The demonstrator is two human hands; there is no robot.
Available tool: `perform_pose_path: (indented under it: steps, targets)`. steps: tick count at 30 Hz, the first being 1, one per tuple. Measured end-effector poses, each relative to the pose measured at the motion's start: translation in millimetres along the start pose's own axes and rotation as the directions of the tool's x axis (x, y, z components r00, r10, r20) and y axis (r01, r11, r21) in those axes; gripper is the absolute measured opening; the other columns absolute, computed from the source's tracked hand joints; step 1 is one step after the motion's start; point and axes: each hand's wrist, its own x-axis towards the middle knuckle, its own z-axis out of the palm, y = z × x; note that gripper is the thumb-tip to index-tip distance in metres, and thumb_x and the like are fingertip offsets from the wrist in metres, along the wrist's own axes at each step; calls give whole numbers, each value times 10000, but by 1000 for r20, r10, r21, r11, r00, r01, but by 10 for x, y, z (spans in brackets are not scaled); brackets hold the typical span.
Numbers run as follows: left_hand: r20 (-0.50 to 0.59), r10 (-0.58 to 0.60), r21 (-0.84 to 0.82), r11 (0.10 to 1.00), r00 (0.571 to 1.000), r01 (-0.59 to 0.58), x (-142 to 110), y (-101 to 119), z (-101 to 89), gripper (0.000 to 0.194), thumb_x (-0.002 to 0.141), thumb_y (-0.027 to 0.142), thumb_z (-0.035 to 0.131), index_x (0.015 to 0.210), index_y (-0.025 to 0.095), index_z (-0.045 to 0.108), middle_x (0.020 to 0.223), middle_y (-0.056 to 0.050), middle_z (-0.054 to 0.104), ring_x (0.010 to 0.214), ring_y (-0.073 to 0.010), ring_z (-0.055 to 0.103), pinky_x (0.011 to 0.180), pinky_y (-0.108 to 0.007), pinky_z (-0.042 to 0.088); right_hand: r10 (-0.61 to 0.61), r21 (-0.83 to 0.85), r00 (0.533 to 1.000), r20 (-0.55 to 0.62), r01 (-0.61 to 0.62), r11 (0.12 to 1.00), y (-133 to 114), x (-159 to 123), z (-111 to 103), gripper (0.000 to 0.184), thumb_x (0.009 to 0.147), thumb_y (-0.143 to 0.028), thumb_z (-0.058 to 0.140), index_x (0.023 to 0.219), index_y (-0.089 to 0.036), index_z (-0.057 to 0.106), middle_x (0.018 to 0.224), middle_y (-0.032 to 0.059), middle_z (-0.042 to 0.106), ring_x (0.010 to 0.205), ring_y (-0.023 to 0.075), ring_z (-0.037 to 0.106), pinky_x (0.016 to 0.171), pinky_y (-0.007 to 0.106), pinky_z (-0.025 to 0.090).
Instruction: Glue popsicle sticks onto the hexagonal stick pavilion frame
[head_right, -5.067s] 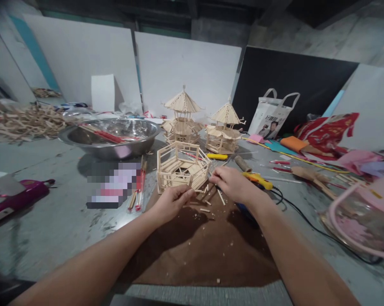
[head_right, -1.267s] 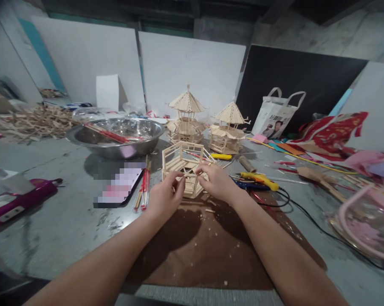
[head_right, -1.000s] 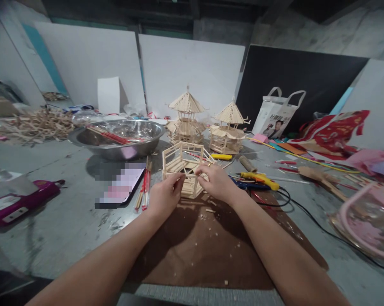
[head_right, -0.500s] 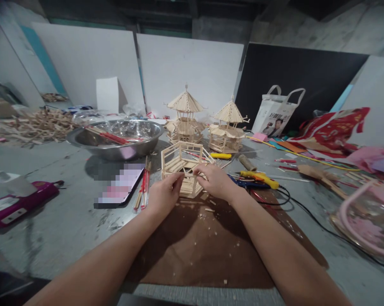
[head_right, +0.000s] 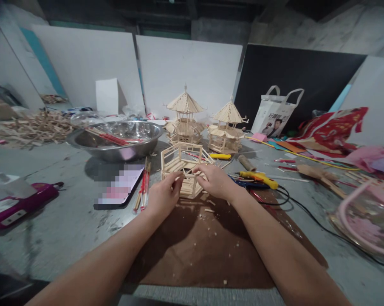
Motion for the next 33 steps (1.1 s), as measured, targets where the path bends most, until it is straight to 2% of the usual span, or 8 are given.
perform_pose_path:
  steps: [5, 9, 11, 15, 19, 21, 28, 33]
  targets:
    - [-103, 128, -197, 969, 986, -147, -77, 25, -48, 269, 826, 279, 371, 1031, 183, 517, 646, -7, 618, 544, -106, 558, 524, -201, 349, -6, 165, 1000, -30, 11, 986, 29, -25, -57, 302, 739, -222, 499, 1037, -175, 514, 1076, 68, 575, 999, 172, 511, 845, 315, 380]
    - [-21, 378, -278, 887, 926, -369, -144, 63, -77, 192, 798, 217, 373, 849, 178, 554, 673, -13, 619, 592, -97, 562, 555, -190, 369, 75, 209, 993, -86, -55, 976, 9, -27, -132, 237, 747, -220, 478, 968, -173, 547, 996, 51, 596, 921, 155, 531, 802, 288, 394]
    - [39, 441, -309, 859, 897, -409, -160, 84, -76, 185, 795, 221, 376, 823, 179, 554, 701, -18, 626, 626, -104, 567, 576, -193, 379, 134, 182, 986, -100, -115, 977, -28, -21, -178, 179, 754, -212, 444, 878, -167, 566, 864, 34, 613, 788, 137, 544, 713, 259, 407]
    - [182, 466, -320, 861, 866, -396, -169, 117, -52, 205, 812, 282, 379, 834, 184, 558, 721, -18, 632, 640, -122, 571, 557, -204, 371, 191, 98, 982, 18, -191, 977, -134, -60, -230, 163, 765, -212, 381, 770, -169, 539, 625, -13, 541, 576, 107, 477, 563, 225, 363]
    - [295, 545, -310, 832, 785, -461, -186, 138, -12, 249, 815, 301, 378, 763, 177, 588, 681, -30, 626, 600, -129, 554, 535, -212, 353, 183, 59, 980, 81, -188, 980, -173, -235, -127, 200, 802, -263, 313, 754, -179, 488, 669, 3, 541, 614, 119, 476, 583, 237, 352]
    - [319, 553, -306, 829, 770, -468, -193, 142, 9, 243, 809, 298, 394, 789, 184, 607, 703, -36, 635, 631, -139, 564, 556, -218, 363, 208, 43, 976, 59, -211, 977, -131, -339, -47, 239, 817, -298, 275, 693, -186, 446, 648, 7, 525, 599, 123, 462, 572, 241, 345]
    - [375, 469, -254, 881, 800, -398, -169, 137, 32, 267, 805, 331, 404, 736, 177, 611, 664, -40, 624, 619, -145, 565, 531, -215, 353, 345, -109, 925, -160, -364, 925, 213, -472, -56, 266, 787, -283, 259, 556, -202, 362, 506, -13, 422, 519, 119, 399, 523, 236, 313]
    - [403, 478, -262, 877, 781, -402, -156, 129, 33, 296, 815, 348, 382, 735, 181, 613, 664, -34, 619, 603, -133, 551, 527, -208, 342, 416, -211, 901, -125, -434, 876, 398, -511, -152, 301, 790, -291, 283, 526, -195, 392, 496, -9, 442, 521, 122, 419, 515, 229, 305]
